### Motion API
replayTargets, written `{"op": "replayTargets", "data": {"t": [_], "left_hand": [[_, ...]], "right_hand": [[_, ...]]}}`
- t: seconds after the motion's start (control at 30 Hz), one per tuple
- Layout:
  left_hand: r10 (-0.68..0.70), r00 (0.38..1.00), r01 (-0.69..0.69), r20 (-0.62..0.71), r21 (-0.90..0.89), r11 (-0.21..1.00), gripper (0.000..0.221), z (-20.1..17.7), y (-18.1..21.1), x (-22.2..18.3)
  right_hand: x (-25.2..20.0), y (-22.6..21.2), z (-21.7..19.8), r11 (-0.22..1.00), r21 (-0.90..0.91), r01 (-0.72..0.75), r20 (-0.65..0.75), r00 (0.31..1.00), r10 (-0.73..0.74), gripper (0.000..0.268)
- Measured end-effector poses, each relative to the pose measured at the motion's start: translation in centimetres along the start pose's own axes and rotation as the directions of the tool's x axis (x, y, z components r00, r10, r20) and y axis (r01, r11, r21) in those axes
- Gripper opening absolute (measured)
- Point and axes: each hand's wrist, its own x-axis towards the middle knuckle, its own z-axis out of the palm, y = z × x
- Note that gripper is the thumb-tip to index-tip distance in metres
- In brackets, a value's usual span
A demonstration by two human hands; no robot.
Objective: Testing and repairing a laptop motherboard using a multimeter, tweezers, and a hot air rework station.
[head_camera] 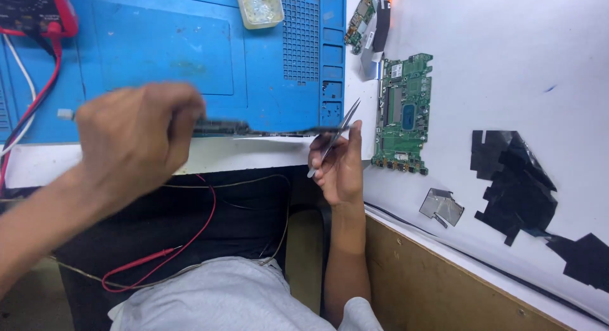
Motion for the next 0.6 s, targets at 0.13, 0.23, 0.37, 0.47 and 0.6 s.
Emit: {"op": "replayTargets", "data": {"t": [0.13, 0.23, 0.37, 0.47, 0.6], "left_hand": [[-0.024, 1.0, 0.024, 0.012, 0.046, 0.999, 0.005, 2.7, -3.8, 3.1], [-0.1, 0.993, 0.097, 0.056, 0.057, 0.994, 0.007, 4.3, -5.4, 3.7], [-0.09, 0.99, 0.083, 0.111, 0.068, 0.994, 0.006, 5.5, -7.1, 2.6], [-0.114, 0.983, 0.102, 0.143, 0.089, 0.991, 0.006, 5.9, -7.7, 2.2], [-0.127, 0.979, 0.115, 0.157, 0.083, 0.99, 0.006, 6.1, -8.1, 1.8]], "right_hand": [[0.3, -1.4, 1.3, 0.991, 0.0, 0.13, 0.146, 0.981, -0.129, 0.068], [-0.2, -1.8, 1.6, 0.963, -0.164, 0.214, 0.034, 0.977, -0.211, 0.054], [-0.6, -0.8, 0.5, 0.962, -0.145, 0.233, 0.042, 0.973, -0.229, 0.047], [-0.7, -0.3, 0.1, 0.956, -0.154, 0.249, 0.055, 0.968, -0.243, 0.043], [-0.6, 0.1, 0.1, 0.937, -0.194, 0.289, 0.065, 0.957, -0.282, 0.036]]}}
